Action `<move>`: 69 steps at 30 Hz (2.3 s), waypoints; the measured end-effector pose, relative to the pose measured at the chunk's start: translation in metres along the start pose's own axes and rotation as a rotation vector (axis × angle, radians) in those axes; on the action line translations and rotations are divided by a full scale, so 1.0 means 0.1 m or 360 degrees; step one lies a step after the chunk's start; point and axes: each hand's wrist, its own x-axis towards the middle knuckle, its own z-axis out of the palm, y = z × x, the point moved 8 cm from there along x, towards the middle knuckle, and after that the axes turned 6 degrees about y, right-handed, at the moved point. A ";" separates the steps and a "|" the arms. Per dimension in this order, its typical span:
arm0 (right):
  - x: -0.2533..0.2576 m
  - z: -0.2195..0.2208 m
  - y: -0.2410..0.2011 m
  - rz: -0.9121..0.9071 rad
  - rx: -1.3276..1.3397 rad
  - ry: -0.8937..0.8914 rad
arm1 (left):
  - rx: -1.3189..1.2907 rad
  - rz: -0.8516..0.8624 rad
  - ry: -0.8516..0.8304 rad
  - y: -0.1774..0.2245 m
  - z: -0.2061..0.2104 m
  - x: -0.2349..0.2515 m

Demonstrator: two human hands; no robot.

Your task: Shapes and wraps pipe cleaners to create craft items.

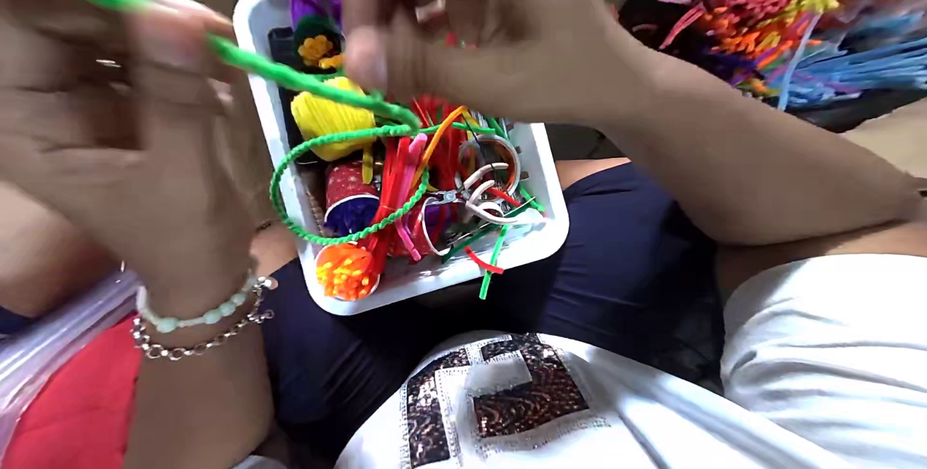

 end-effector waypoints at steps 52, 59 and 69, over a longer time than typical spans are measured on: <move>-0.17 -0.40 -0.28 -0.0321 -0.0612 0.0310 | 0.0957 0.0502 -0.0164 0.35 0.30 -0.09; -0.25 -0.16 -0.35 -0.0580 -0.0989 0.0316 | 0.0944 0.0529 -0.0239 0.46 0.47 -0.20; -0.27 -0.04 -0.31 -0.0674 -0.1269 0.0305 | 0.0872 0.0556 -0.0279 0.44 0.53 -0.25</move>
